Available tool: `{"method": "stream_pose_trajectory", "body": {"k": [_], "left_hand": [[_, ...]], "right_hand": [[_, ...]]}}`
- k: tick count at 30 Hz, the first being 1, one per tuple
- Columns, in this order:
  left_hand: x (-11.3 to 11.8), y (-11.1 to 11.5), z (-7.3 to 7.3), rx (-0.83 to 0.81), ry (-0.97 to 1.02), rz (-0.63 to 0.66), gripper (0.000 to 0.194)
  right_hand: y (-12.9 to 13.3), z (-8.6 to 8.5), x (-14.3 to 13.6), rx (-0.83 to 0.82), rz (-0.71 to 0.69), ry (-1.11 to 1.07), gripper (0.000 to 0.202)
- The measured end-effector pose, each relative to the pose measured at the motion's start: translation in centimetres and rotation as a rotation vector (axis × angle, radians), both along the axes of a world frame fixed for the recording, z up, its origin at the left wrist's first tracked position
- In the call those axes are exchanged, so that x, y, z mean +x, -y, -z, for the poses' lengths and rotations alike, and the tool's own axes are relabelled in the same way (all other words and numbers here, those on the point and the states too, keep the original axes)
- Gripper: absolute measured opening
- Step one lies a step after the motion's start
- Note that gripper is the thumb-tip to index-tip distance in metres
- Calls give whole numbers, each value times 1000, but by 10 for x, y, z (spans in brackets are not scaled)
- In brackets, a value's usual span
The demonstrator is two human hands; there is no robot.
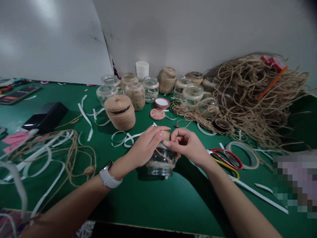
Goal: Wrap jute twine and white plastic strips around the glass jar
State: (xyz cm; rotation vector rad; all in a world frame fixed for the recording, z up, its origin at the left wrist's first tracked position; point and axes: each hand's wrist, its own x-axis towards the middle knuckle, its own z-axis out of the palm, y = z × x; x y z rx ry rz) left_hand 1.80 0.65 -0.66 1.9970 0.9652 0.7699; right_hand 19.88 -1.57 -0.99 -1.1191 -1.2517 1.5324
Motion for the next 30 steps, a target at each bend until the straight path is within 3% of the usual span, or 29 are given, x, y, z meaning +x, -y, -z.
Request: {"method": "stream_pose_trajectory", "body": {"k": [30], "left_hand": [[2,-1,-1,-6,13,-16,37]], "right_hand": [[0,0,7,33,-26,23,41]]}}
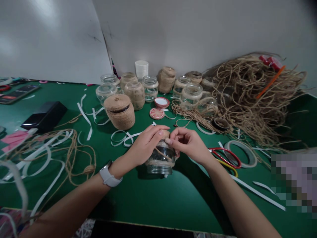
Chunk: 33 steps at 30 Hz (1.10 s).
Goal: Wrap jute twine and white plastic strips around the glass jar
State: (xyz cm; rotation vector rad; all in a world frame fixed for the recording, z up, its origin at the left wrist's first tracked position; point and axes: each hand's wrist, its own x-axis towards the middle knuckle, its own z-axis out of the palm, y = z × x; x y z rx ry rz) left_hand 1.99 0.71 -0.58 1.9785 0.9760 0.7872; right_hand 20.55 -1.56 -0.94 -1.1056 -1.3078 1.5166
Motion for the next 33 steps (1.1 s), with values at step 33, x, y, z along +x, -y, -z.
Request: {"method": "stream_pose_trajectory", "body": {"k": [33], "left_hand": [[0,0,-1,-19,22,7,37]], "right_hand": [[0,-1,-1,-4,-11,-60,38]]}}
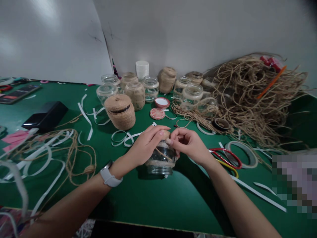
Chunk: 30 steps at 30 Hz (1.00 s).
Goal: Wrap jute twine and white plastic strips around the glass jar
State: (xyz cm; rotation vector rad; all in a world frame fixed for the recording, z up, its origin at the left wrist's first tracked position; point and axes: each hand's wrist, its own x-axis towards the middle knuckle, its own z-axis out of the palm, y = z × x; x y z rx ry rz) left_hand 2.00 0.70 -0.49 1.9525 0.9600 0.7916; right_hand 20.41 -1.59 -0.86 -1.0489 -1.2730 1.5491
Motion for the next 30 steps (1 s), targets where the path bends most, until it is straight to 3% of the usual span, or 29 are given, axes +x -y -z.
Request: {"method": "stream_pose_trajectory", "body": {"k": [30], "left_hand": [[0,0,-1,27,-25,1,36]], "right_hand": [[0,1,-2,-31,28,12,42]]}}
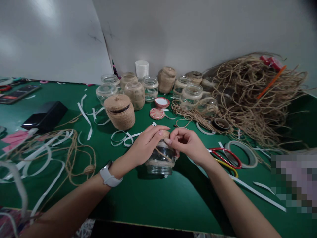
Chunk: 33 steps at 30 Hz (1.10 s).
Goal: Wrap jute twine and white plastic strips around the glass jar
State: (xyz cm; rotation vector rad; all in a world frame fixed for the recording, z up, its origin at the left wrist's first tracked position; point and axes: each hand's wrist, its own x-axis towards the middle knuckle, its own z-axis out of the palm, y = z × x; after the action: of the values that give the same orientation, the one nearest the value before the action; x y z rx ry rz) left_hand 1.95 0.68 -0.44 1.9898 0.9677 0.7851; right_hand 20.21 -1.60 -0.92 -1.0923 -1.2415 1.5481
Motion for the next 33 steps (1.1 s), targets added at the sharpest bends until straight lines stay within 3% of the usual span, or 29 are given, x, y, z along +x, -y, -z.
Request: {"method": "stream_pose_trajectory", "body": {"k": [33], "left_hand": [[1,0,1,-4,5,-10,36]], "right_hand": [[0,0,0,19,0,30,44]]}}
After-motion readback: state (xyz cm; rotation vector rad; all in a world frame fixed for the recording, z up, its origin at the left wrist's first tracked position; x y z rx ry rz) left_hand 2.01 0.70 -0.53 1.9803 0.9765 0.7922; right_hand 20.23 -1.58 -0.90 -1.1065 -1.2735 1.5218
